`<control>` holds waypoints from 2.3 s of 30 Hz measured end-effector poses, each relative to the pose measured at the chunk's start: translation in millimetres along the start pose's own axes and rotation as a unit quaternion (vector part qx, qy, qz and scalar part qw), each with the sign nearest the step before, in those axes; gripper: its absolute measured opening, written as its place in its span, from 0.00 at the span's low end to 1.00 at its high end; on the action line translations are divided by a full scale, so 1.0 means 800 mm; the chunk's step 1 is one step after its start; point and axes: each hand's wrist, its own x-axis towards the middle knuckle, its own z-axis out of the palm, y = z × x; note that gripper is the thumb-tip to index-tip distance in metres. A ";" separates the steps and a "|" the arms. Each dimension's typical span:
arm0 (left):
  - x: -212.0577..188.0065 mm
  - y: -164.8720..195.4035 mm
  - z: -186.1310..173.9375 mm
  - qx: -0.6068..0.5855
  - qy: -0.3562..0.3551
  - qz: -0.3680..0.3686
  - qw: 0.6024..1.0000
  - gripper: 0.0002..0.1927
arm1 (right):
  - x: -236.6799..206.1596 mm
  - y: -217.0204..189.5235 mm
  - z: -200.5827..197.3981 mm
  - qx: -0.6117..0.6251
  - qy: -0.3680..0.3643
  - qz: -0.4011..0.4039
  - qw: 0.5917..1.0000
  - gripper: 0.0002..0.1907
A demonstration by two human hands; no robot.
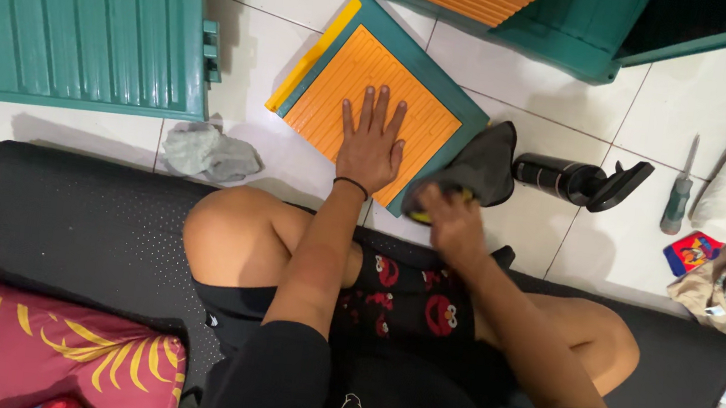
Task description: The person sits on the floor and works on a green plastic cabinet, fitting orange slatted door and drawer panels into the frame and pressing them into place. They wipe the panels and frame with a yellow cloth between fitting steps and reposition the cabinet body on the floor.
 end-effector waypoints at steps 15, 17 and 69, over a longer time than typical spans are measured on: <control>0.001 0.001 0.003 -0.006 0.009 -0.007 1.000 0.33 | -0.020 -0.008 0.010 0.014 0.031 0.104 0.994 0.34; 0.001 0.001 0.002 -0.010 0.013 -0.004 1.000 0.34 | -0.012 -0.012 0.010 0.087 0.065 0.186 0.977 0.30; 0.001 0.003 -0.002 -0.003 0.008 -0.007 1.000 0.34 | 0.026 -0.029 0.020 0.261 0.110 0.035 0.958 0.09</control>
